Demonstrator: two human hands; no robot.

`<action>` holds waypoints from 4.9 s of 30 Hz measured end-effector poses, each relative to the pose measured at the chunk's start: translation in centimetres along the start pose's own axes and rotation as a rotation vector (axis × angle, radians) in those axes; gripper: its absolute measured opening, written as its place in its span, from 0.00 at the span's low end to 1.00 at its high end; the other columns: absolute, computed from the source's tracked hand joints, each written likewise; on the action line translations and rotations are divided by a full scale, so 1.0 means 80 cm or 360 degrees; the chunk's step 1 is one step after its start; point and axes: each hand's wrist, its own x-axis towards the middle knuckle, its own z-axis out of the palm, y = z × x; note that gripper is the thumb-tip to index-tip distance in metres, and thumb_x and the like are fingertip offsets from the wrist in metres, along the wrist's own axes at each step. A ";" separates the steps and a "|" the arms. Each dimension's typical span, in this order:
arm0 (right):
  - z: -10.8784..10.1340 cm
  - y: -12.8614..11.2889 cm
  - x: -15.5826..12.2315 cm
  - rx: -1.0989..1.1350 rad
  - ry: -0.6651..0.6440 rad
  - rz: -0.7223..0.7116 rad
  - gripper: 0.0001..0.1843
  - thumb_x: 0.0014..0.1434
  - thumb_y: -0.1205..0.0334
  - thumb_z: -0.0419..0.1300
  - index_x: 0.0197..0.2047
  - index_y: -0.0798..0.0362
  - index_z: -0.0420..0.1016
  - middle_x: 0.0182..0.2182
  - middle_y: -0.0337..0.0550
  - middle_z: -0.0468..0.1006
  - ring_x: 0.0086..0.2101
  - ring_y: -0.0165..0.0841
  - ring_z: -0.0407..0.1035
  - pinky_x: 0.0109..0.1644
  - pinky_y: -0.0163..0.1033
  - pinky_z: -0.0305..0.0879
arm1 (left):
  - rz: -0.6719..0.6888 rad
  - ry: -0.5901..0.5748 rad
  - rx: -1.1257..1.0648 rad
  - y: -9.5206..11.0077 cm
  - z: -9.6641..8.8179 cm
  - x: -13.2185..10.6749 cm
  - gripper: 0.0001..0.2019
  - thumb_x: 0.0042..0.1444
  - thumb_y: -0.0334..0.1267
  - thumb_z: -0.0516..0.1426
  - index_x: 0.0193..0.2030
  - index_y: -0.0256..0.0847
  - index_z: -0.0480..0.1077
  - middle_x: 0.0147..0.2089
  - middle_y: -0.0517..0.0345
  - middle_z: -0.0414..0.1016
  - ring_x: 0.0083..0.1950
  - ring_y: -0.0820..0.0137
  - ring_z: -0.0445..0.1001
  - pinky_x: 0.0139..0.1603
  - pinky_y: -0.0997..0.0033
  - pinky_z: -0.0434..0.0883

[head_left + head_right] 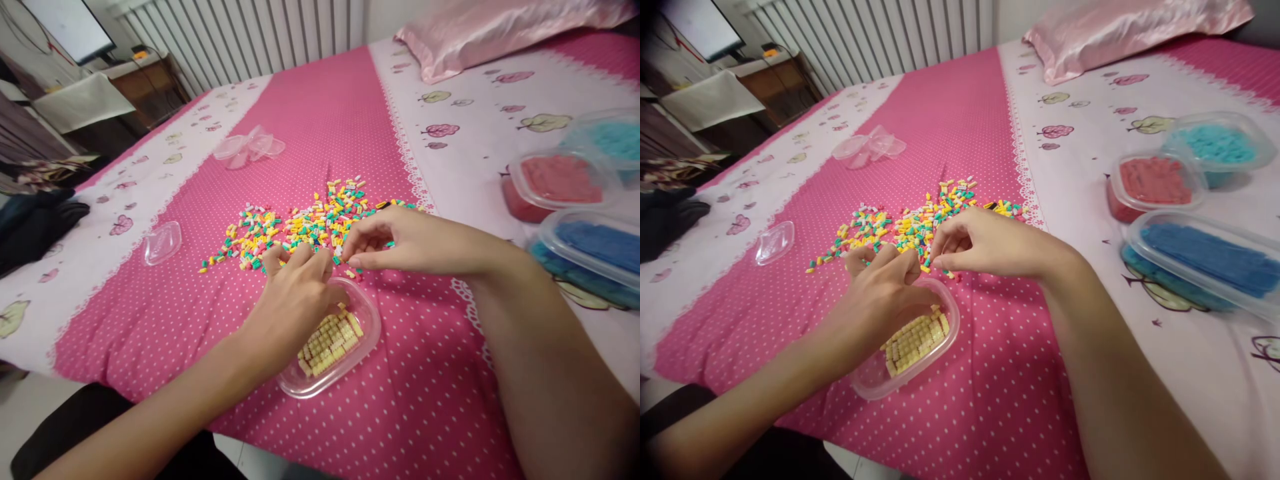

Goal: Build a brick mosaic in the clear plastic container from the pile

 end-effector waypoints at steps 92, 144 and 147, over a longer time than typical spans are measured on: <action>0.005 0.004 0.005 0.0127 -0.0130 -0.0020 0.06 0.58 0.64 0.59 0.34 0.52 0.78 0.30 0.36 0.79 0.32 0.29 0.70 0.35 0.35 0.61 | -0.0064 -0.0062 0.0153 0.014 -0.005 -0.017 0.06 0.64 0.34 0.60 0.40 0.52 0.77 0.40 0.58 0.59 0.43 0.62 0.59 0.50 0.50 0.50; 0.006 0.006 0.005 0.0029 -0.0167 0.0036 0.10 0.60 0.64 0.58 0.39 0.49 0.81 0.34 0.36 0.82 0.34 0.31 0.73 0.36 0.37 0.64 | 0.0043 -0.0014 0.0111 0.007 -0.015 -0.022 0.14 0.68 0.30 0.54 0.43 0.54 0.78 0.42 0.58 0.61 0.45 0.64 0.59 0.53 0.50 0.51; 0.007 0.008 0.005 0.0035 -0.0171 0.0056 0.10 0.60 0.63 0.58 0.40 0.49 0.81 0.34 0.37 0.83 0.34 0.32 0.74 0.36 0.38 0.65 | 0.0090 -0.0027 0.0161 -0.004 -0.025 -0.028 0.10 0.68 0.34 0.55 0.43 0.53 0.78 0.40 0.58 0.61 0.43 0.65 0.60 0.52 0.51 0.52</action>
